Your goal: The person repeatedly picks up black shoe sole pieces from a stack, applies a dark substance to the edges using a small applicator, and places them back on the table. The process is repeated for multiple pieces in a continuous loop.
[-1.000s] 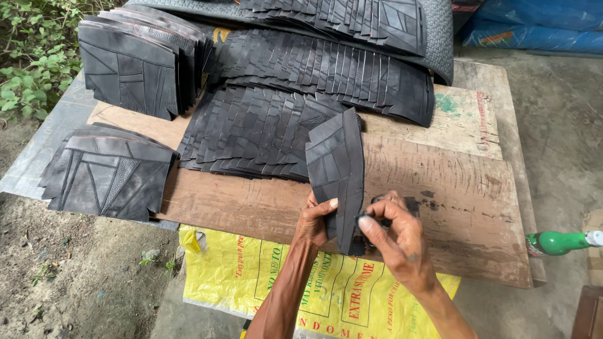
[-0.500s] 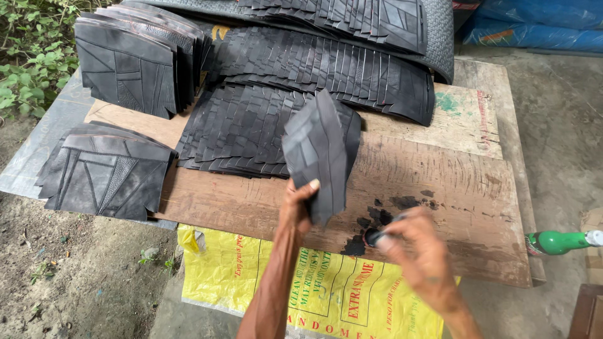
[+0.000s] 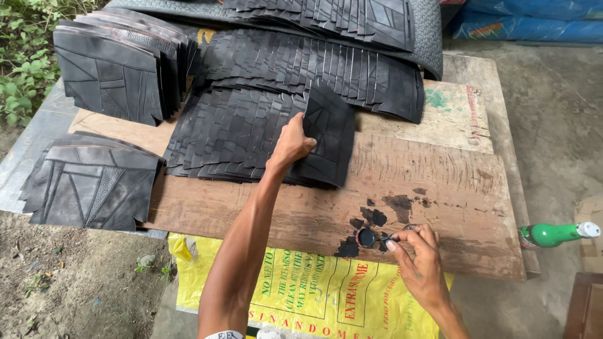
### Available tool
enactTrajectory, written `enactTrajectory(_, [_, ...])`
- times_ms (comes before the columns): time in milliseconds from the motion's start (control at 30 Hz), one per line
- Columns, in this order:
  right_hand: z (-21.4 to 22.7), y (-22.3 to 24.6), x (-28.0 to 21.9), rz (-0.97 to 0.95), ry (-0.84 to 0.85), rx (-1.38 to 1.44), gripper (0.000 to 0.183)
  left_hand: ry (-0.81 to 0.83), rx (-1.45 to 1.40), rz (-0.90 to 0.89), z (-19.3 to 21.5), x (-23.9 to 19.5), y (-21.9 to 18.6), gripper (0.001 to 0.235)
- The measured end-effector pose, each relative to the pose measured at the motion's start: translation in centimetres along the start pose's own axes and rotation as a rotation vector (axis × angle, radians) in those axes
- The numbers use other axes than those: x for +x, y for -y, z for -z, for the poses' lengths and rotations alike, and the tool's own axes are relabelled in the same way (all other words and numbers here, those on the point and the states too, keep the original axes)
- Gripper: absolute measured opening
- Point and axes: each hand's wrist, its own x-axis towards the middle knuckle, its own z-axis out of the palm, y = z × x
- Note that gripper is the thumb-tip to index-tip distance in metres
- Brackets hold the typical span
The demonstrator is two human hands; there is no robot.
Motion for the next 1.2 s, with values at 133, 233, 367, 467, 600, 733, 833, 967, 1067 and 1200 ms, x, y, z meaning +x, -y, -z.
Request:
enactTrajectory(133, [-0.9,-0.2,1.2,0.052,0.069,-0.01,0.019,-0.06,0.272,0.115,-0.7,-0.5,-2.0,0.059])
enactTrajectory(233, [-1.8,-0.3,2.3,0.198,0.133,-0.189,0.014,-0.062,0.409,0.095,0.0,-1.9,-3.3,0.057])
enactTrajectory(367, [-2.5,0.1,3.0,0.309,0.185,-0.277,0.017,-0.269,0.442,-0.064,1.9,-4.6,-4.0,0.065])
enactTrajectory(467, [-3.0,0.7,3.2,0.326,0.211,-0.345,0.016,-0.414,0.319,-0.177,4.0,-7.9,-2.8,0.064])
enactTrajectory(600, [-3.2,1.2,3.6,0.336,0.229,-0.367,0.014,-0.491,0.134,-0.085,8.2,-12.8,1.3,0.048])
enactTrajectory(733, [-2.4,1.1,3.2,0.339,0.188,-0.316,0.02,-0.687,0.025,0.07,13.3,-16.8,7.0,0.042])
enactTrajectory(833, [-2.0,-0.1,2.9,0.396,0.09,-0.338,0.019,-0.962,0.327,0.067,17.6,-19.4,11.9,0.048])
enactTrajectory(967, [-3.3,-4.3,3.0,0.417,0.008,-0.336,0.02,-1.11,0.49,0.248,22.7,-21.6,17.0,0.072])
enactTrajectory(1067, [-5.7,-8.4,5.0,0.618,-0.073,-0.376,0.019,-1.086,0.426,0.389,26.0,-22.6,19.6,0.087])
enactTrajectory(1200, [-8.6,-12.9,6.7,0.729,-0.101,-0.383,0.017,-1.05,0.163,0.669,29.9,-21.3,20.8,0.117])
